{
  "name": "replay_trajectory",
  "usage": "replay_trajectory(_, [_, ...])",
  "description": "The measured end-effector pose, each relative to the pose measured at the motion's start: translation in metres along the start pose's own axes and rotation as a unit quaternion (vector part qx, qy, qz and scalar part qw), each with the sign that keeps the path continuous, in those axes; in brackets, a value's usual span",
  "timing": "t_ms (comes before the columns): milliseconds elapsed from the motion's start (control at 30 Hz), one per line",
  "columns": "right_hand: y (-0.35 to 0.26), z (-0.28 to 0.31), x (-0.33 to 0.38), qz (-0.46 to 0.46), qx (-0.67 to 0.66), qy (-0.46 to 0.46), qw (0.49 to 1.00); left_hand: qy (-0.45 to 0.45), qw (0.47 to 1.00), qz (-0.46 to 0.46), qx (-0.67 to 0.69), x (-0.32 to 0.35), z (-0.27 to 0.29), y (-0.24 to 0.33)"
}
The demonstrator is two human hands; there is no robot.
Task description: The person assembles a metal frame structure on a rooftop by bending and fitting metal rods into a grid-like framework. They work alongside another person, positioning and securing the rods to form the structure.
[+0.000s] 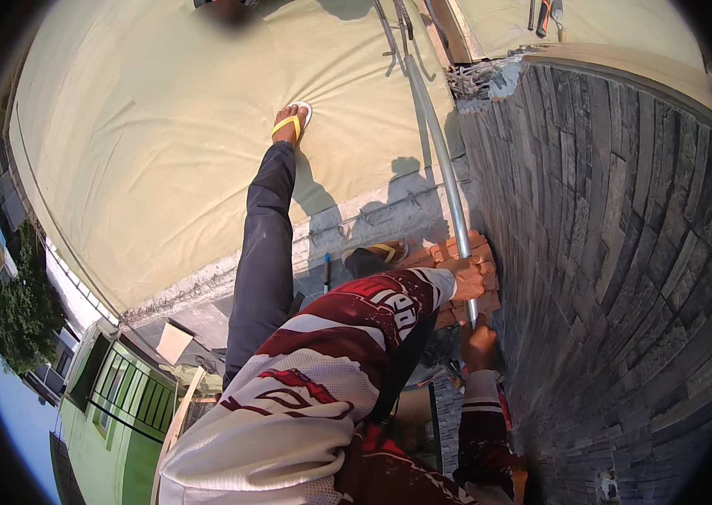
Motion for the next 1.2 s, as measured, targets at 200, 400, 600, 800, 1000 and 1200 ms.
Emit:
replay_trajectory(200, [0.042, -0.065, -0.039, 0.003, -0.009, -0.007, 1.0, 0.056, 0.996, -0.028, -0.056, -0.03, -0.101, 0.004])
replay_trajectory(400, [0.085, -0.129, -0.078, -0.005, -0.033, -0.022, 0.999, -0.091, 0.993, -0.065, -0.025, -0.048, -0.166, -0.002])
replay_trajectory(600, [0.095, -0.15, -0.097, 0.096, 0.166, 0.148, 0.97, -0.108, 0.992, -0.027, -0.054, -0.051, -0.178, -0.011])
replay_trajectory(800, [0.121, -0.18, -0.135, 0.07, 0.275, 0.173, 0.943, -0.172, 0.984, -0.01, -0.041, -0.061, -0.234, -0.023])
replay_trajectory(1000, [0.135, -0.192, -0.158, 0.053, 0.327, 0.197, 0.923, -0.176, 0.975, -0.068, -0.121, -0.067, -0.303, -0.016])
replay_trajectory(1200, [0.114, -0.166, -0.141, 0.015, 0.35, 0.205, 0.914, 0.167, 0.977, -0.102, -0.079, -0.049, -0.222, -0.023])
Point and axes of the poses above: each hand's wrist, its own x-axis away from the middle knuckle, its own z-axis out of the back of the hand, y = z × x, the point moved 7 cm from there along -x, towards the middle knuckle, and after that the axes turned 11 degrees about -y, right-handed, at the moved point
